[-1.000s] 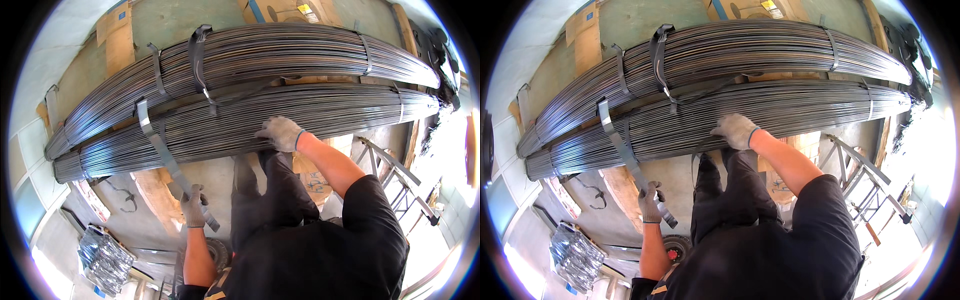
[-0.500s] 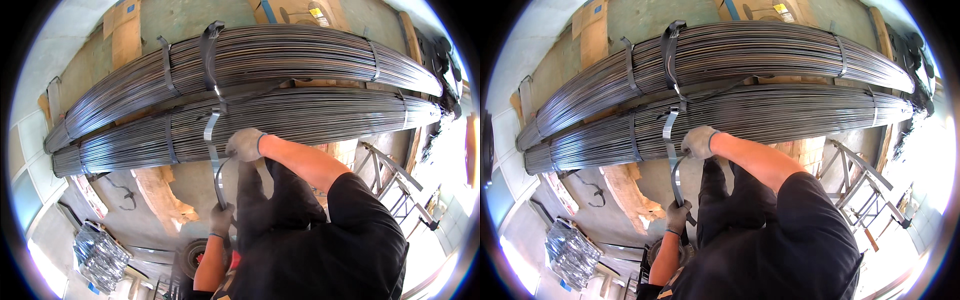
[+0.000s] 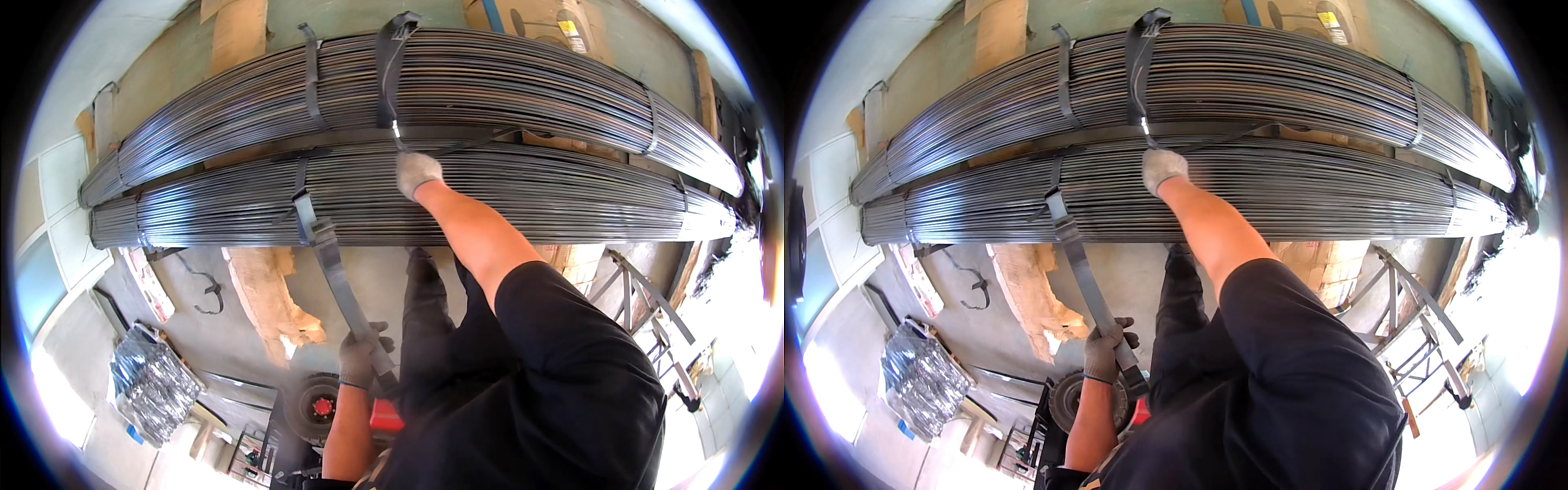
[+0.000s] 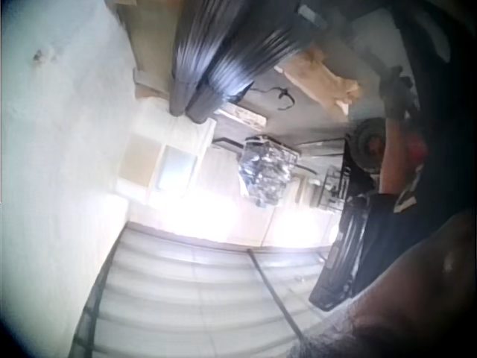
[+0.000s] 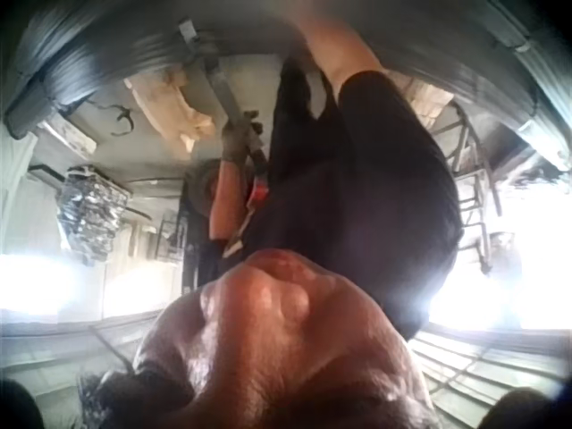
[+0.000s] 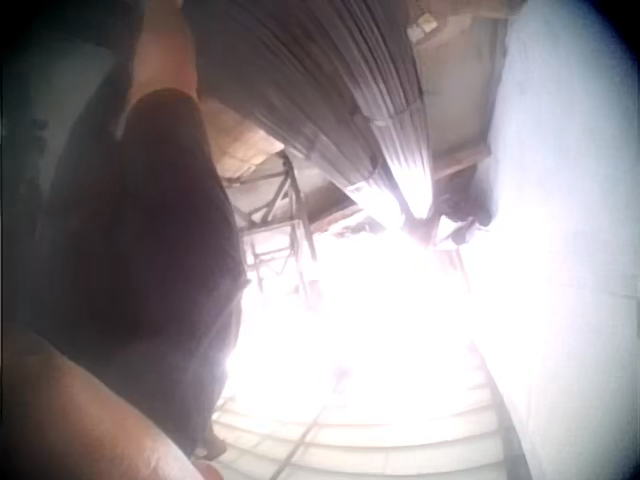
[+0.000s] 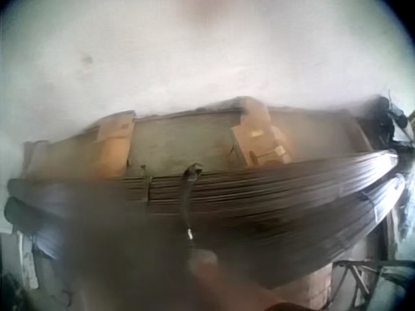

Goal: The person lifts and carries a bundle of metal rods, places them on a rack, then walks to a forklift area and removes straps from a large bundle of rods. The person also walks around the workshop and briefly interacts with a coworker.

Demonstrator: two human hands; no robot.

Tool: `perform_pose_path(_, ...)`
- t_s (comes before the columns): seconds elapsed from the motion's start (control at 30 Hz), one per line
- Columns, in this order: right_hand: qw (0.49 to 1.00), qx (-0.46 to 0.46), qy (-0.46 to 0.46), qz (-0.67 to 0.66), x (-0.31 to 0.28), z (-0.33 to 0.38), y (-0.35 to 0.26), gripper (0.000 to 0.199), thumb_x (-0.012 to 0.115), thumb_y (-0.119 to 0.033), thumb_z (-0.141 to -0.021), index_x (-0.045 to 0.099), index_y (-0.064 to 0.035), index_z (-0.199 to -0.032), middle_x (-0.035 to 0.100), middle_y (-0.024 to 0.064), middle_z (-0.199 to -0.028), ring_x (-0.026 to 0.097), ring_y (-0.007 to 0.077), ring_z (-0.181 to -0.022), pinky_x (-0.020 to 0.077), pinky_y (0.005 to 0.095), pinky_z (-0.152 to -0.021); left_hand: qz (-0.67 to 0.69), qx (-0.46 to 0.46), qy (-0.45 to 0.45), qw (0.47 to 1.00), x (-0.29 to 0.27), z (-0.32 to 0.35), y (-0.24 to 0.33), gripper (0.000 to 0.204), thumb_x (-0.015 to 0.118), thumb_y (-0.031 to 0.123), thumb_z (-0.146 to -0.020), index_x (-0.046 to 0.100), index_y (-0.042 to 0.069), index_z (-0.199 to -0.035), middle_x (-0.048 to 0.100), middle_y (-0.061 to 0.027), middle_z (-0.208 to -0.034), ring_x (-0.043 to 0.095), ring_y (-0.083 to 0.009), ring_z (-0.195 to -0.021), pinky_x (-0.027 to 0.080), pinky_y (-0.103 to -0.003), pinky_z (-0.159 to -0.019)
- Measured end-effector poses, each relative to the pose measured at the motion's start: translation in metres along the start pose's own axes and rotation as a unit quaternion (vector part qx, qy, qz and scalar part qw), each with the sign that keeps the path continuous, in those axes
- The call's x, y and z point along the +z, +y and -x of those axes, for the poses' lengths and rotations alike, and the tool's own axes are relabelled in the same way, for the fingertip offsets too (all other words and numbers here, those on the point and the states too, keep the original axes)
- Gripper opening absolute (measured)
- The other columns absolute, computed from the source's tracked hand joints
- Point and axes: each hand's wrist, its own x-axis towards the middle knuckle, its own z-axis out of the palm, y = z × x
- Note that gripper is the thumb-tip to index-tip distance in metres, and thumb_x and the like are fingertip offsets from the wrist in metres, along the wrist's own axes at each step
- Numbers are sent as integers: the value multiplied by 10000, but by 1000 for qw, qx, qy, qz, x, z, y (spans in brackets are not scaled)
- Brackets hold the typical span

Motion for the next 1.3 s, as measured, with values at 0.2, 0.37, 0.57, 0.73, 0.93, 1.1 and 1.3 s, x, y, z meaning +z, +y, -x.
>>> perform_pose_path(0.2, 981, -94, 142, -98, -46, 74, 9, 298, 626, -197, -1018, 713, -151, -1299, 770, 181, -1142, 712, 395, -1126, 556, 489, -968, 122, 29, -73, 989, -21, 4, -22, 317, 622, 124, -1037, 676, -69, -1283, 735, -180, -1233, 744, -263, -909, 624, -411, -848)
perform_pose_path(0.37, 960, -225, 150, -73, -106, 183, 31, 96, 697, -135, -949, 743, -82, -1014, 756, 191, -937, 720, 430, -939, 567, 523, -828, 201, 16, -136, 970, -4, 10, 2, 349, 600, 141, -1055, 634, -32, -1355, 683, -156, -1386, 731, -277, -1047, 625, -424, -903)
perform_pose_path(0.57, 884, -455, 111, -2, -136, 294, 8, 88, 709, -108, -893, 732, -94, -977, 739, 107, -840, 731, 344, -814, 578, 464, -691, 389, 52, -165, 905, 10, 51, 37, 319, 582, 214, -1094, 636, 41, -1357, 644, -110, -1471, 693, -284, -1150, 587, -436, -993)
perform_pose_path(0.73, 780, -611, 63, 117, -137, 338, -22, 54, 675, -119, -878, 700, -104, -924, 690, 67, -797, 721, 285, -769, 588, 415, -663, 476, 110, -234, 840, -9, 76, 37, 309, 577, 268, -1111, 642, 71, -1340, 651, -119, -1457, 691, -272, -1086, 578, -445, -967)
perform_pose_path(0.93, 600, -768, 118, 189, -141, 355, -74, 192, 695, -160, -840, 722, -56, -999, 655, 31, -761, 682, 208, -666, 559, 357, -590, 218, 337, -111, 909, -39, 97, -25, 391, 567, 341, -1122, 572, 94, -1425, 651, -140, -1453, 696, -272, -1143, 587, -459, -970)
perform_pose_path(1.1, 536, -790, 119, 272, -110, 350, -128, 89, 664, -168, -850, 680, -84, -873, 628, 33, -770, 682, 233, -701, 580, 359, -638, 444, 184, -209, 852, -62, 175, -27, 426, 542, 357, -1136, 566, 71, -1450, 647, -175, -1462, 677, -302, -1276, 598, -439, -1000)
perform_pose_path(1.3, 490, -816, 101, 289, -38, 352, -225, 102, 663, -175, -817, 699, -95, -869, 656, 54, -857, 690, 252, -768, 596, 376, -679, 516, 154, -189, 821, -158, 149, -87, 370, 559, 209, -1121, 623, -43, -1385, 672, -228, -1385, 699, -327, -1236, 621, -441, -1016)
